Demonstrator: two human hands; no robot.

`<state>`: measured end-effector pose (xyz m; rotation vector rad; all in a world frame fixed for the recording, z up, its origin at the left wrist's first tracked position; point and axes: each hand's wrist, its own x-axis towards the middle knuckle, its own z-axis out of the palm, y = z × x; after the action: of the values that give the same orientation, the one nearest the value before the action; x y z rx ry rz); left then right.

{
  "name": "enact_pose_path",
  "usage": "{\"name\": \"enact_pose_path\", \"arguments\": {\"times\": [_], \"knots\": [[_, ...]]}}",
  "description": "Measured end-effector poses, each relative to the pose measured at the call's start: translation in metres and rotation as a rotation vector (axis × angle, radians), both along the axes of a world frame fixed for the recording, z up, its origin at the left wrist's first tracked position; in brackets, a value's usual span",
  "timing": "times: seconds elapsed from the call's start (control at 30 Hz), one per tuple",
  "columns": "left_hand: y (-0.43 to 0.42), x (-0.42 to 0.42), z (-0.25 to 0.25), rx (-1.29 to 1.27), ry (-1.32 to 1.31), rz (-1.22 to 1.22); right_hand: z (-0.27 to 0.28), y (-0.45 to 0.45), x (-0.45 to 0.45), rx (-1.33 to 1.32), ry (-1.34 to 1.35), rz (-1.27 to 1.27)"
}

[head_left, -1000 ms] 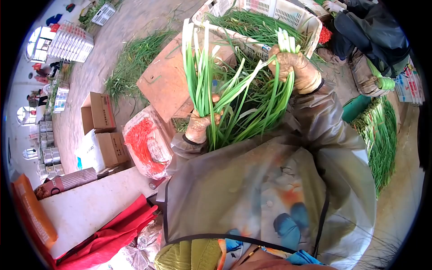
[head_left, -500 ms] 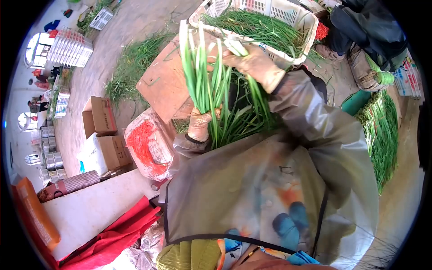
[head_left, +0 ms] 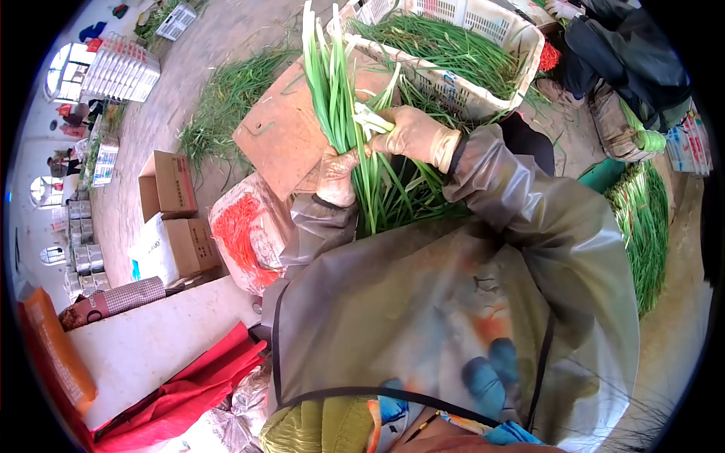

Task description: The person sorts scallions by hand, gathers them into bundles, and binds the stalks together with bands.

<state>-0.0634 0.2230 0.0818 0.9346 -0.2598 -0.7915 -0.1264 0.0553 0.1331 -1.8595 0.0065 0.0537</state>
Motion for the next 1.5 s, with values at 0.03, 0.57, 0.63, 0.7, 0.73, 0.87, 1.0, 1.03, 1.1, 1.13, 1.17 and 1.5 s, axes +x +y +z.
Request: {"name": "enact_pose_path", "arguments": {"times": [0.03,0.57,0.63,0.7,0.73,0.87,1.0,1.03,1.1,1.13,1.17,1.5], "knots": [[0.001,0.0,0.001,-0.002,-0.001,0.0,-0.002,-0.003,-0.001,-0.002,-0.001,0.0],[0.013,-0.005,0.002,-0.148,0.131,-0.042,0.012,-0.042,-0.027,0.713,0.131,-0.099],[0.013,-0.006,-0.001,-0.095,0.139,-0.048,0.003,-0.038,-0.016,0.587,0.135,-0.22],[0.011,-0.01,0.0,-0.089,0.125,-0.043,0.011,-0.029,-0.01,0.565,0.079,-0.269],[0.01,-0.012,0.0,-0.049,0.102,-0.024,0.003,-0.028,-0.005,0.504,0.09,-0.265],[0.014,-0.019,0.007,0.048,0.06,-0.016,0.0,-0.035,-0.003,0.447,0.132,-0.219],[0.026,-0.021,0.009,0.002,0.063,-0.006,0.012,-0.073,-0.023,0.861,0.104,-0.221],[0.029,-0.021,0.008,0.003,0.067,-0.001,0.018,-0.078,-0.028,0.881,0.052,-0.267],[0.031,-0.021,0.007,0.043,0.074,-0.001,0.003,-0.09,-0.022,0.56,-0.01,-0.365],[0.031,-0.021,0.001,0.011,0.106,0.013,-0.008,-0.096,-0.017,0.234,-0.076,-0.454],[0.031,-0.022,0.001,0.01,0.107,0.011,-0.008,-0.093,-0.015,-0.022,-0.055,-0.59],[0.022,-0.028,0.005,0.069,-0.015,-0.107,0.008,-0.048,0.004,0.224,-0.009,-0.46]]}}
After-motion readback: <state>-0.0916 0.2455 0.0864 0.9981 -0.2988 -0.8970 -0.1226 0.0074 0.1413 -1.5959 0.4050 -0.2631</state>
